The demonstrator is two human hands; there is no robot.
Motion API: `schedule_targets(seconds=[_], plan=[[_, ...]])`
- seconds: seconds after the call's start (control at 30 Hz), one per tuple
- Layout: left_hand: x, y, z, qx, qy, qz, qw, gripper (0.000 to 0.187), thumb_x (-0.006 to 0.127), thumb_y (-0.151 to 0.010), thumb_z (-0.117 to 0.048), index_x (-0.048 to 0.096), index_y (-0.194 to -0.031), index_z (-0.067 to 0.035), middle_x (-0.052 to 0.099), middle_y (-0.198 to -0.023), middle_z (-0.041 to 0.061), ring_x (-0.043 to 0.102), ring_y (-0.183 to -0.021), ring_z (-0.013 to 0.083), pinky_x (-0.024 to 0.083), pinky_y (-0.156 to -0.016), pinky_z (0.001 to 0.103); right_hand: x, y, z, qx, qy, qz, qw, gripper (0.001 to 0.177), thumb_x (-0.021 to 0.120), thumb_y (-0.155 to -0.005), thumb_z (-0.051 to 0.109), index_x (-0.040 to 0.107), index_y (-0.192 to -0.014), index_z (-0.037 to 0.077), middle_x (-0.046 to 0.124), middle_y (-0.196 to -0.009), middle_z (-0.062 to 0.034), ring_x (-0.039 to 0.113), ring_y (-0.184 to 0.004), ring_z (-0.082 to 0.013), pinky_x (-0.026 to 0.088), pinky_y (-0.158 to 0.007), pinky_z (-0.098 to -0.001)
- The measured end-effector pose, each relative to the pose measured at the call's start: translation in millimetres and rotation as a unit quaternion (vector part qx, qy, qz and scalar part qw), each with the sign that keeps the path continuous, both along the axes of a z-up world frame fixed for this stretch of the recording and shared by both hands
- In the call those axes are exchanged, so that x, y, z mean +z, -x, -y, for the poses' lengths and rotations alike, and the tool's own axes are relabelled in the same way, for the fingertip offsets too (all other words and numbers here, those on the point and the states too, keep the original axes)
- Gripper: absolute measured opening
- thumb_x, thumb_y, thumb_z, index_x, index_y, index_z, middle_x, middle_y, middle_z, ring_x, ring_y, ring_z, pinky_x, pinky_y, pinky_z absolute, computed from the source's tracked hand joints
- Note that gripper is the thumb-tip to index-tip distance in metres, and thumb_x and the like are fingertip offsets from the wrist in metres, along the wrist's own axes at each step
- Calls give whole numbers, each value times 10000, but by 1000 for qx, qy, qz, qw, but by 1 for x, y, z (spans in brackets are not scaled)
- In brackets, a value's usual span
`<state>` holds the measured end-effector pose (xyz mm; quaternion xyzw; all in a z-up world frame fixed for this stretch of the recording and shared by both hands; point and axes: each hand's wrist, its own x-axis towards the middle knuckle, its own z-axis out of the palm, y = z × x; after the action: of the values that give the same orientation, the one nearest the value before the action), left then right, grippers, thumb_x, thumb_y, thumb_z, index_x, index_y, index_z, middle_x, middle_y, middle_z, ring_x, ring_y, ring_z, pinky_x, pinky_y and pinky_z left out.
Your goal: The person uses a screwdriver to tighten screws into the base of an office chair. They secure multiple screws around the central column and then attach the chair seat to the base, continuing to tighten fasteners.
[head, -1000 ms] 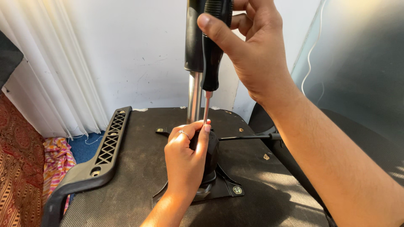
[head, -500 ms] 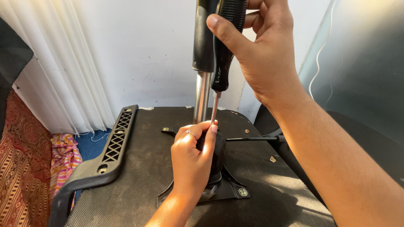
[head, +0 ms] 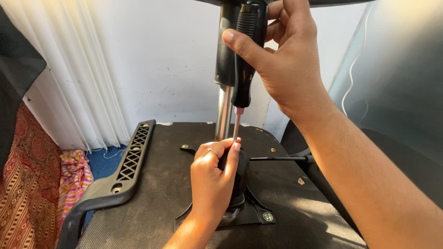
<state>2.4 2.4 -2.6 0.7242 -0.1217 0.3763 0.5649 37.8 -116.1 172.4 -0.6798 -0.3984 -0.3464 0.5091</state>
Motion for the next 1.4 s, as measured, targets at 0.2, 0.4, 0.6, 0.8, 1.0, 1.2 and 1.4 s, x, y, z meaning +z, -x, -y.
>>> schedule_targets(seconds=[0.2,0.4,0.6,0.8,1.0,1.2,1.4], plan=[[1,1,-1,5,-5,16,1000,176,722,-918,-213,795,-993,-71,734,-853,80,697,-884,194,553,-748,312,1,6,-2,73,-39,-56,995,358,683,-967,184,540,-1287,111,641,-1205,20,677,-945,-55,644,-785,-226],[1,3,-1,8,-15,5,1000,180,722,-916,-212,797,-1005,-74,733,-858,94,691,-894,204,552,-758,318,-4,2,5,62,4,-5,998,405,725,-1082,162,545,-1437,87,664,-1281,-40,634,-919,-71,569,-804,-212],[1,6,0,3,-12,10,1000,188,720,-916,-213,794,-1019,-73,742,-851,98,696,-901,206,551,-768,316,-10,-7,3,10,19,26,999,387,749,-1128,170,563,-1452,73,653,-1176,-70,627,-914,-72,554,-839,-224],[4,11,0,-5,14,-7,1000,194,714,-912,-214,792,-1019,-72,731,-882,110,700,-881,215,554,-765,322,-3,2,5,75,-18,-101,992,483,557,-995,227,490,-1464,130,678,-1199,29,692,-971,-25,580,-732,-194],[5,14,0,-16,13,-28,999,204,705,-917,-228,794,-1017,-73,738,-864,105,694,-914,212,548,-781,319,3,5,9,-23,32,-6,999,461,755,-1002,160,561,-1408,60,644,-1111,-54,623,-825,-78,503,-677,-224],[0,14,-1,-15,-2,-1,1000,223,704,-918,-236,784,-1029,-60,748,-904,91,682,-980,215,542,-830,331,1,13,6,30,-28,-36,999,452,728,-1011,160,509,-1393,59,616,-1131,-25,658,-858,-46,546,-710,-188],[4,15,-4,-22,-80,10,996,443,803,-840,-341,698,-1155,-47,733,-1029,96,650,-1052,254,504,-904,376,-3,25,16,-62,14,2,998,492,793,-949,132,531,-1363,91,619,-1070,-13,623,-792,-61,525,-638,-205]])
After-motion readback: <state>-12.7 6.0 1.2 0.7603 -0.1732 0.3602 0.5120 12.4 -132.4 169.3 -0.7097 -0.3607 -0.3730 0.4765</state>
